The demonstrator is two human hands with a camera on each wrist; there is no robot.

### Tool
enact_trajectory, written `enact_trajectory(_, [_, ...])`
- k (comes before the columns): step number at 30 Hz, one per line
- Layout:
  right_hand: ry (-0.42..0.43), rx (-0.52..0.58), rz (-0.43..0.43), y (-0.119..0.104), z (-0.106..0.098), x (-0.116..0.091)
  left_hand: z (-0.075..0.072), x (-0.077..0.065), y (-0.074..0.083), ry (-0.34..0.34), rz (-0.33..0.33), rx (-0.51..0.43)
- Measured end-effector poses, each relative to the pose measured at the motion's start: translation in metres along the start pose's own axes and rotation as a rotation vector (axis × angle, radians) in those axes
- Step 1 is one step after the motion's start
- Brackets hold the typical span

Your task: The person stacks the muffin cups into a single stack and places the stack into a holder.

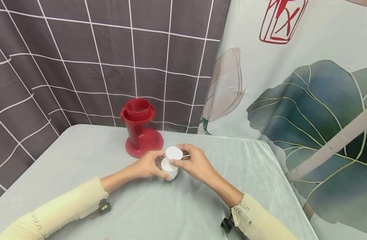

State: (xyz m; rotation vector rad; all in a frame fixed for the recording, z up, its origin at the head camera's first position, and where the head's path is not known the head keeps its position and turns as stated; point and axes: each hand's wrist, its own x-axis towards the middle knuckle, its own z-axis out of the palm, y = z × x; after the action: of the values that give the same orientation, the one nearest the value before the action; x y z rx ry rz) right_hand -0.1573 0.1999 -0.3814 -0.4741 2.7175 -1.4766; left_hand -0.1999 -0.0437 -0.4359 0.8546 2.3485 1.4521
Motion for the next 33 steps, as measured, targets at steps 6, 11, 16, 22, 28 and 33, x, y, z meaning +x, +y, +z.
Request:
enact_trajectory(6, [-0.005, 0.001, -0.01, 0.0, 0.002, -0.002, 0.001, 0.0, 0.0, -0.004, 0.0, -0.024])
enact_trajectory(11, [-0.013, 0.003, -0.033, 0.0, 0.003, -0.004, 0.001, -0.002, -0.001, -0.01, 0.005, -0.021])
enact_trajectory(16, [-0.023, -0.002, -0.036, -0.002, 0.003, -0.007, 0.001, -0.001, -0.002, -0.007, 0.01, -0.006])
enact_trajectory(22, [-0.032, -0.01, -0.049, -0.002, 0.003, -0.011, 0.001, -0.001, -0.003, 0.001, 0.014, 0.018])
enact_trajectory(28, [-0.034, -0.025, -0.078, 0.001, 0.004, -0.011, 0.001, 0.0, -0.002, 0.002, 0.007, 0.038])
enact_trajectory(33, [-0.029, -0.035, -0.087, 0.002, 0.005, -0.011, 0.001, 0.0, -0.002, 0.001, 0.006, 0.036])
